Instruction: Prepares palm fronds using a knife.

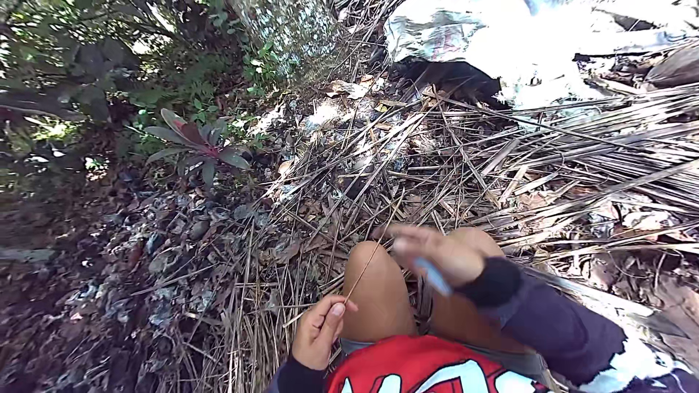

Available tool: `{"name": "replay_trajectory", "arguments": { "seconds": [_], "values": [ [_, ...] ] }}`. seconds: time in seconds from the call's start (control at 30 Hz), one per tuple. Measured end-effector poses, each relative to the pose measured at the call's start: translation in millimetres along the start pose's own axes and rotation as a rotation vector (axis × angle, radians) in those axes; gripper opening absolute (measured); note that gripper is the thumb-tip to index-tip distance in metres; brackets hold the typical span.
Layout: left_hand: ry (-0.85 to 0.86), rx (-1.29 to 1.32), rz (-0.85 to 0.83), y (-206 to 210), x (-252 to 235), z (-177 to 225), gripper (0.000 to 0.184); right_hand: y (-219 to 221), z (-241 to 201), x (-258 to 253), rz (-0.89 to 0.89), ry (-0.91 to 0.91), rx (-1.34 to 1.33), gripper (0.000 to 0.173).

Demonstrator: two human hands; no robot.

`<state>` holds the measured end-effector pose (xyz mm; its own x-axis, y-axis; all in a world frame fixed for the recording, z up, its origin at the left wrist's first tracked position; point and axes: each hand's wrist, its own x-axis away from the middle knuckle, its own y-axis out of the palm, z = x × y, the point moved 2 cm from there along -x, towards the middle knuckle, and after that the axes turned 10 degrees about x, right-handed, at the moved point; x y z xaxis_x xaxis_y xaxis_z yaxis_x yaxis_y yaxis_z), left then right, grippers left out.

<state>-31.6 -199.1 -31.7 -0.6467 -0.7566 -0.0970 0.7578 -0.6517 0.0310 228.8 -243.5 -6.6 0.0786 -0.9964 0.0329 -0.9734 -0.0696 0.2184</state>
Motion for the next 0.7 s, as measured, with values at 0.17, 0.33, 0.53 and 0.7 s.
{"name": "replay_trajectory", "arguments": {
  "seconds": [0.17, 0.33, 0.53, 0.7],
  "values": [
    [-0.060, 0.095, -0.004, -3.4, 4.5, -3.4, 0.024, -34.7, -21.9, -0.3, 0.213, -0.137, -0.029, 0.043],
    [-0.089, 0.230, -0.106, -0.8, -0.6, 2.4, 0.024, 17.8, -4.0, 4.2, -0.122, 0.028, -0.027, 0.034],
    [-0.161, 0.369, -0.110, -5.1, 1.9, -1.9, 0.024, -19.5, -19.4, -1.4, 0.166, -0.129, -0.048, 0.046],
    [-0.249, 0.630, -0.250, -4.5, -1.0, -1.3, 0.024, 37.5, 6.1, -0.4, -0.201, 0.011, -0.041, 0.040]
  ]
}}
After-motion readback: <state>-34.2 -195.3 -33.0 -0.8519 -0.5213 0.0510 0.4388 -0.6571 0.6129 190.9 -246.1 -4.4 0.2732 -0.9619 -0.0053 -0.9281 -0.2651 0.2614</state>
